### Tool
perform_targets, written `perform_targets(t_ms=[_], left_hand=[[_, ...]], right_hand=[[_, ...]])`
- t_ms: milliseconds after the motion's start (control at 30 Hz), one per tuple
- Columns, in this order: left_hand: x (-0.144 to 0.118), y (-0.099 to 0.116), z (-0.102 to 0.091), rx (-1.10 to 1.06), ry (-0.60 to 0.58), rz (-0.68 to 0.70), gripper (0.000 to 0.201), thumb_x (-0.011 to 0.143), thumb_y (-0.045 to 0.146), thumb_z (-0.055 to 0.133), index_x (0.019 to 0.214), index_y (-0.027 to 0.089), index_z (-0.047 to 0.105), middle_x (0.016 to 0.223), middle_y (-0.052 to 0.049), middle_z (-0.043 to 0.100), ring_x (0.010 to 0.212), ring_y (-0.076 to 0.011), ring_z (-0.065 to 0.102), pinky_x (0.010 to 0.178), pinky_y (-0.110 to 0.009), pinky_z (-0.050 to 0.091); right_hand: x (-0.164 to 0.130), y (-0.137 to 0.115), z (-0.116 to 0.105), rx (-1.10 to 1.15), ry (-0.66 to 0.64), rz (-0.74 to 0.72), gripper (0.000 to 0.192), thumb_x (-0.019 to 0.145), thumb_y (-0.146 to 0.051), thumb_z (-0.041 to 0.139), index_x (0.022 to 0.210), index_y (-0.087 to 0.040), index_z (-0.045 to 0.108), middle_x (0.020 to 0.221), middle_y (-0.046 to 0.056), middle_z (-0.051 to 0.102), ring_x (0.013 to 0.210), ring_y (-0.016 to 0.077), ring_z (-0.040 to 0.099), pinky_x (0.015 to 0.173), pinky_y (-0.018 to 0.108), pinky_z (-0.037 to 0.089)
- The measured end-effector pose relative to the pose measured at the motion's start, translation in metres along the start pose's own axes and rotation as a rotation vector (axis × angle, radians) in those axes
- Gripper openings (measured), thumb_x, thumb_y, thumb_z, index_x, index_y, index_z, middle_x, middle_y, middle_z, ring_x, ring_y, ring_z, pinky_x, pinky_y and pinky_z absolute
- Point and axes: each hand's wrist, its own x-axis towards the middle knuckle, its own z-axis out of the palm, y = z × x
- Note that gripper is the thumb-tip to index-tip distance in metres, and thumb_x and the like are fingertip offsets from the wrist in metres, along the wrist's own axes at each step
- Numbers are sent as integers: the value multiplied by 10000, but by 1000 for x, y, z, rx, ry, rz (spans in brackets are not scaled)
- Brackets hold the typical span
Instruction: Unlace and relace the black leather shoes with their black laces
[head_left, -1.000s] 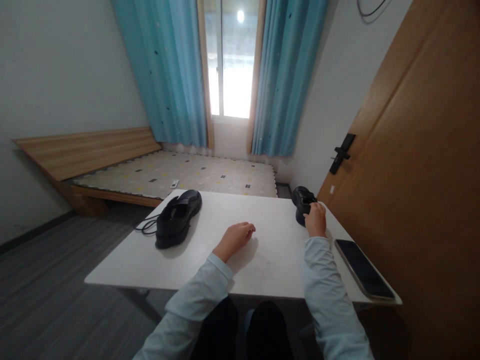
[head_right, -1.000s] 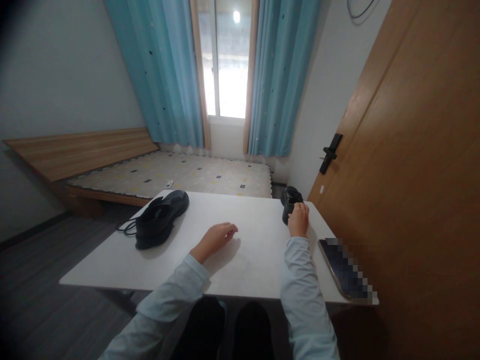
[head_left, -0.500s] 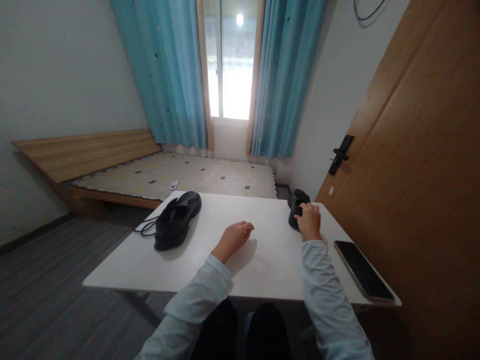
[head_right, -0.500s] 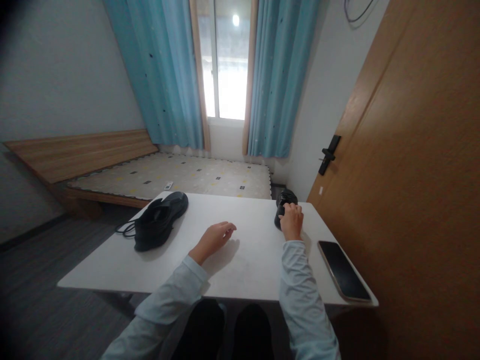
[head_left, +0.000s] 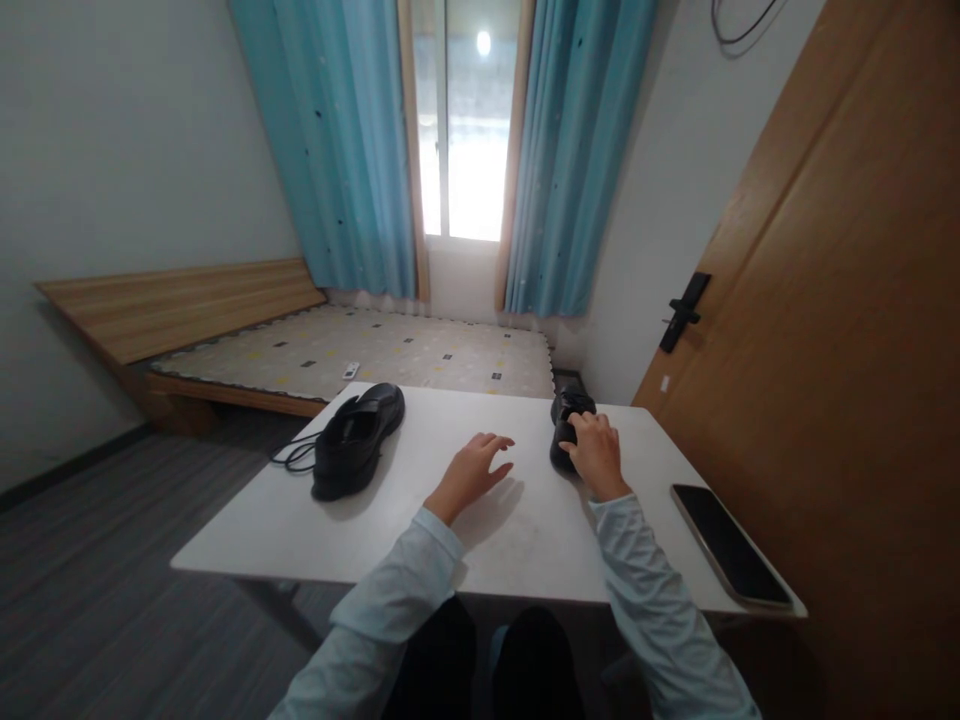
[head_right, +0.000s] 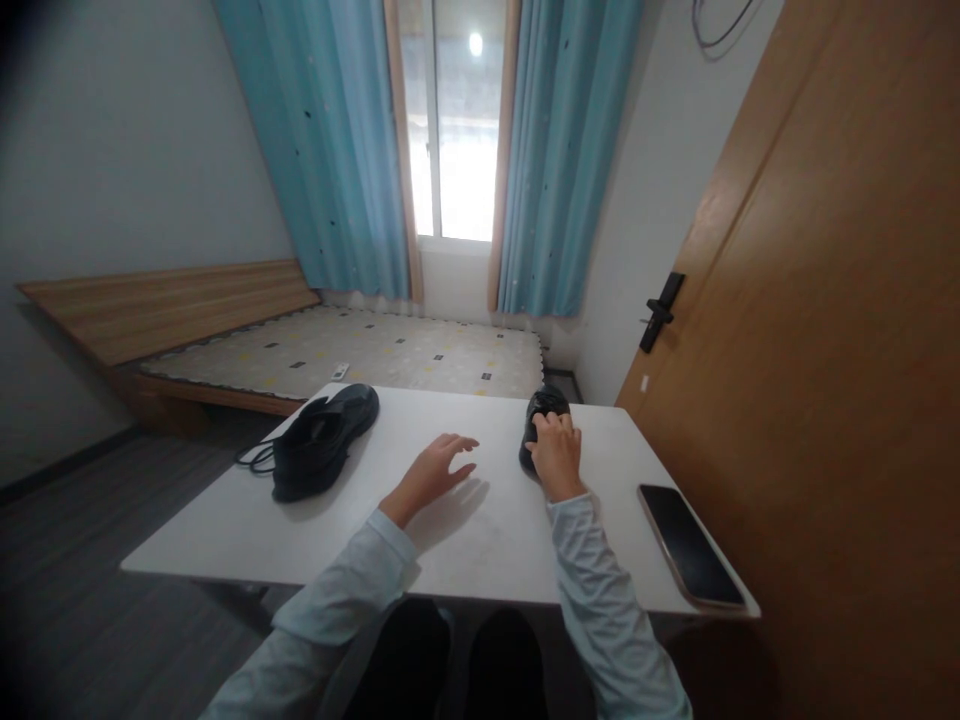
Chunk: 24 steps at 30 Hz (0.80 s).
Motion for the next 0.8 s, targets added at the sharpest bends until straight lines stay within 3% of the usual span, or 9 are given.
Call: perform_targets(t_ms=[233,433,600,700,800], left_hand=[[2,8,-1,-83,13,95,689,678,249,749,1287,221,428,1232,-79,555,1134,-240,472,987,-429,417],[2,9,-2,-116,-17,159,662,679,372,745,1269,232,479,1273,-82,557,1174,-242,434,1025,-434,381],[3,10,-6,-260,-44,163,719,524,536,781,1132,199,599,1179,-127,616,1132,-275,481,992,-436,393],[2,11,-9,-406,-3,92,514,672,596,649,946,161,667,965,-113,673,965,-240,571,893,-368,453],[2,12,-11,-485,101,-31,407,868,513,458,876,165,670,879,-77,672,869,-185,600,807,-314,480]], right_hand=[[-22,-37,-16,41,-37,-114,224,731,-205,702,896,-201,550,871,55,615,858,233,518,656,317,308],[-35,-52,-29,168,-115,-186,256,744,-175,686,960,-198,552,911,57,620,892,249,526,689,329,317],[-46,-60,-37,269,-146,-222,286,751,-130,666,1003,-206,553,952,56,617,912,245,527,725,340,330],[-54,-65,-42,299,-156,-258,259,767,-126,647,992,-209,550,943,58,611,893,238,528,722,338,337],[-62,-71,-47,312,-148,-288,205,777,-133,638,945,-210,548,924,59,606,877,239,525,723,345,344]])
